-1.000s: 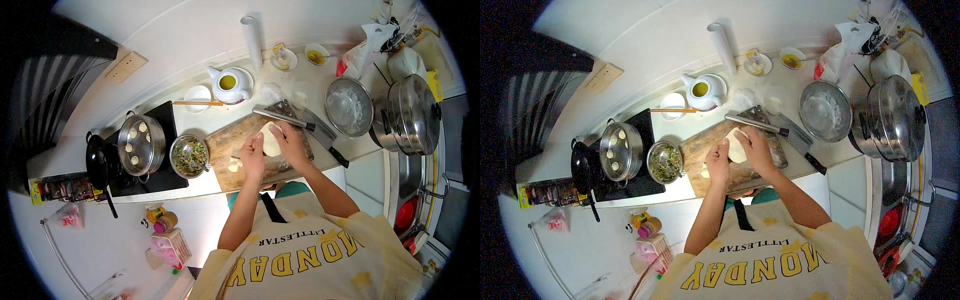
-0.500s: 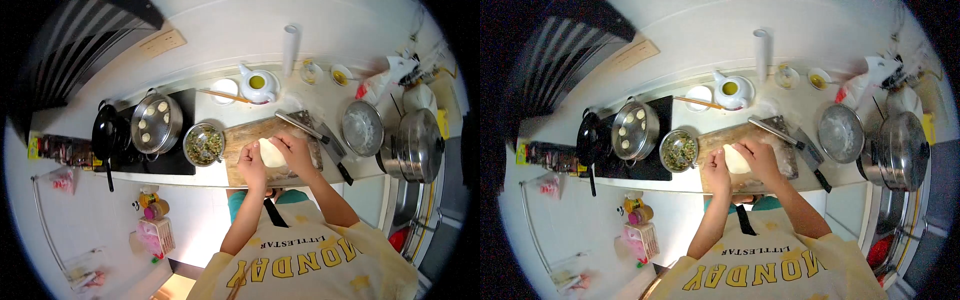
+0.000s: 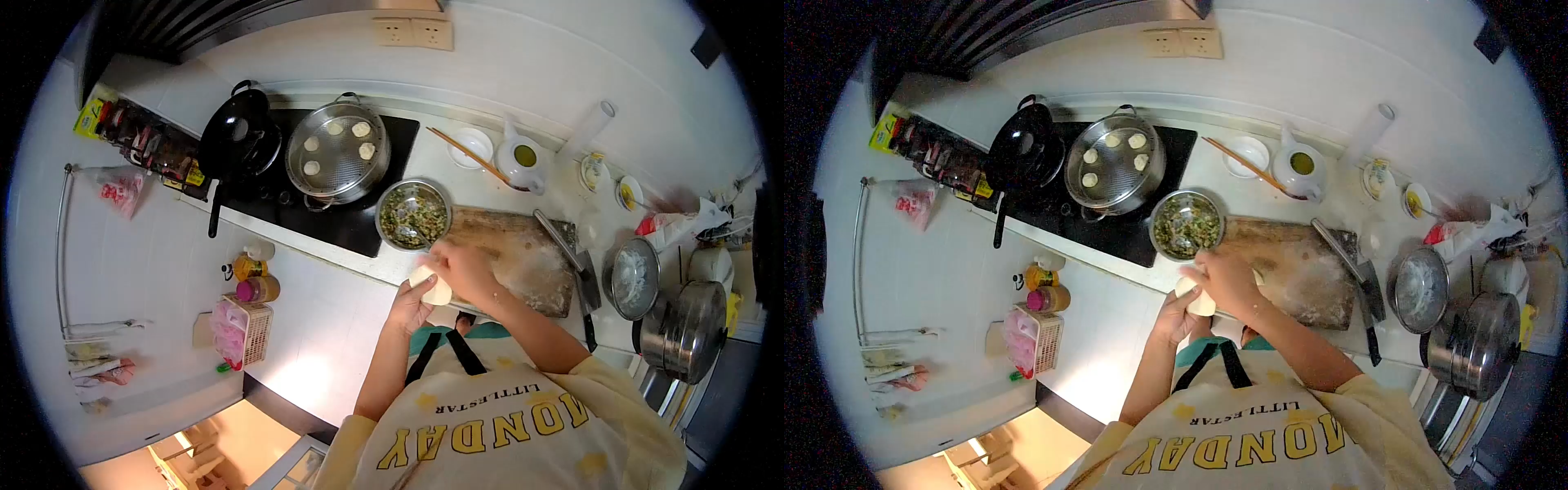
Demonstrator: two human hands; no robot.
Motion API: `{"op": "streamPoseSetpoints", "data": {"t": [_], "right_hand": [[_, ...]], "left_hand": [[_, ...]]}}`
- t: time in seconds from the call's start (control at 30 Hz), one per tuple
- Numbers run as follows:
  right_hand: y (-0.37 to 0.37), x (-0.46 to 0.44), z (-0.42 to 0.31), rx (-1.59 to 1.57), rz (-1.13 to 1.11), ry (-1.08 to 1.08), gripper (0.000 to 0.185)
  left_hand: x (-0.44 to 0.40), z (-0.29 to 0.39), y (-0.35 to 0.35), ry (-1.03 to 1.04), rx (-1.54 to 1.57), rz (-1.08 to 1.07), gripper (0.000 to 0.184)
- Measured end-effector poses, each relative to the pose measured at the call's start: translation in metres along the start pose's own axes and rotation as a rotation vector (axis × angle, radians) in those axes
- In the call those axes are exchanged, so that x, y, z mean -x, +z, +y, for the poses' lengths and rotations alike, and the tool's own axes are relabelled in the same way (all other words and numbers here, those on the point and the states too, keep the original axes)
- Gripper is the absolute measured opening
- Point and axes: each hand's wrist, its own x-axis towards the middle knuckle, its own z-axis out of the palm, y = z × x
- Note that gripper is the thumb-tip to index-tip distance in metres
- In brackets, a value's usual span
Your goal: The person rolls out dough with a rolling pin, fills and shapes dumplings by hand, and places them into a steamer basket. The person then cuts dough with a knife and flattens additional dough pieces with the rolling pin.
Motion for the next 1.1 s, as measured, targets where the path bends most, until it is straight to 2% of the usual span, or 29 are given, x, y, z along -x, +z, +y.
{"op": "streamPoseSetpoints", "data": {"t": [0.03, 0.1, 0.13, 0.17, 0.23, 0.33, 0.43, 0.53, 0.63, 0.73, 0.83, 0.93, 1.03, 1.1], "right_hand": [[0.014, -0.009, 0.007, 0.016, 0.151, 0.031, 0.034], [0.063, -0.037, 0.054, 0.046, 0.459, 0.092, 0.035], [0.083, -0.047, 0.079, 0.219, 0.459, 0.069, 0.038], [0.098, -0.056, 0.092, 0.185, 0.342, 0.196, 0.037], [0.115, -0.072, 0.104, 0.116, 0.104, 0.444, 0.035], [0.118, -0.090, 0.102, -0.158, 0.001, 0.659, 0.037], [0.116, -0.094, 0.076, 0.104, 0.203, 0.497, 0.039], [0.112, -0.107, 0.072, 0.154, 0.081, 0.596, 0.032], [0.104, -0.103, 0.073, 0.426, 0.216, 0.247, 0.029], [0.068, -0.094, 0.057, 0.567, 0.129, 0.271, 0.017], [0.061, -0.097, 0.059, 0.772, 0.026, 0.341, 0.016], [0.059, -0.093, 0.049, 0.772, -0.035, 0.213, 0.022], [0.088, -0.095, 0.086, 0.642, -0.114, 0.016, 0.023], [0.092, -0.088, 0.086, 0.622, -0.131, 0.026, 0.021]], "left_hand": [[0.002, 0.007, -0.003, -0.001, -0.106, 0.092, 0.031], [0.003, 0.023, -0.012, 0.080, -0.054, 0.094, 0.032], [0.007, 0.033, -0.014, 0.118, -0.034, 0.086, 0.032], [0.012, 0.043, -0.017, 0.154, -0.014, 0.080, 0.033], [0.019, 0.059, -0.022, 0.156, -0.050, 0.213, 0.027], [0.023, 0.080, -0.043, 0.200, -0.178, 0.336, 0.023], [0.017, 0.091, -0.069, 0.198, -0.214, 0.306, 0.024], [0.007, 0.096, -0.071, 0.205, -0.220, 0.339, 0.020], [-0.003, 0.098, -0.082, 0.175, -0.160, 0.313, 0.020], [-0.005, 0.105, -0.085, 0.111, -0.111, 0.265, 0.021], [-0.009, 0.109, -0.094, 0.045, -0.102, 0.263, 0.023], [-0.012, 0.111, -0.103, 0.006, -0.081, 0.269, 0.021], [-0.015, 0.109, -0.116, 0.013, -0.059, 0.245, 0.022], [-0.015, 0.106, -0.125, 0.017, -0.057, 0.224, 0.024]]}}
